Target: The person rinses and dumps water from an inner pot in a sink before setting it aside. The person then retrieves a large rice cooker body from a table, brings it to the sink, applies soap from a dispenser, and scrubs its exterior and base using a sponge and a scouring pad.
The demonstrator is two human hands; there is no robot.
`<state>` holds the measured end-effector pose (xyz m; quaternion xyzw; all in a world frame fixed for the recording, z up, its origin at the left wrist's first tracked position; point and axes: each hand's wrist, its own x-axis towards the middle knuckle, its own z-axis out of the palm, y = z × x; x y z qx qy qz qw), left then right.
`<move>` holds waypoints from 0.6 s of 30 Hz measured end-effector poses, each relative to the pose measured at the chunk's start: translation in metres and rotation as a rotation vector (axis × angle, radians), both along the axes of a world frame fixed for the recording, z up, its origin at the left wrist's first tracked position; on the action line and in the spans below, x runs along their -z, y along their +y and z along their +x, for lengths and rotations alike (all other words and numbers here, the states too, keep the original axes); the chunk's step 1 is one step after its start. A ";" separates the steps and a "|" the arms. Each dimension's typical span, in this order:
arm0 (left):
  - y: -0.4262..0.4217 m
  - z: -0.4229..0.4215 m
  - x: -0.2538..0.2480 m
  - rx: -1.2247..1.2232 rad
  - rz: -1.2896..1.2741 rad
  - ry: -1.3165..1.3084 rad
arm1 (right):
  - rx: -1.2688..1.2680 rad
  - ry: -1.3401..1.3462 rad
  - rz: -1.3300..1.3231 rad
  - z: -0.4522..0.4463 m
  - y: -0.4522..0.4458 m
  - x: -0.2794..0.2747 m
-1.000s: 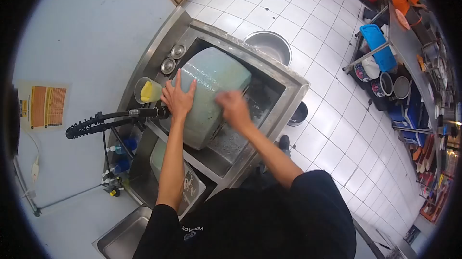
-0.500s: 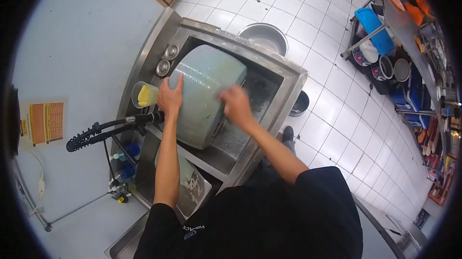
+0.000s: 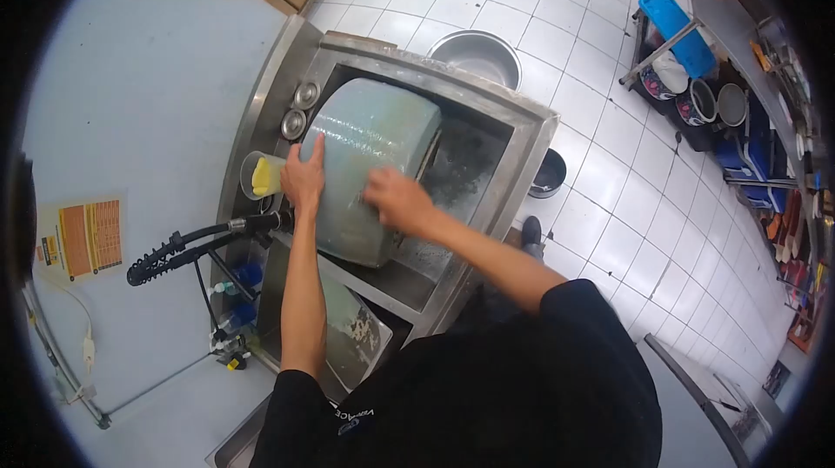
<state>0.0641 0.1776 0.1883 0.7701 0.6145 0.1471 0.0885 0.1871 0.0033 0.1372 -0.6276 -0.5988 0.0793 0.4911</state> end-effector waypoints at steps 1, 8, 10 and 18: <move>0.002 0.003 0.002 -0.011 0.005 -0.001 | -0.017 -0.047 -0.083 0.015 0.014 -0.002; 0.002 -0.002 -0.002 -0.008 -0.051 -0.026 | -0.237 -0.077 -0.035 -0.002 -0.008 -0.014; 0.005 0.003 -0.002 -0.009 -0.004 -0.014 | -0.047 -0.002 -0.108 0.041 0.029 0.000; 0.004 -0.009 0.002 0.003 0.002 -0.029 | -0.048 -0.041 -0.160 0.044 0.021 0.004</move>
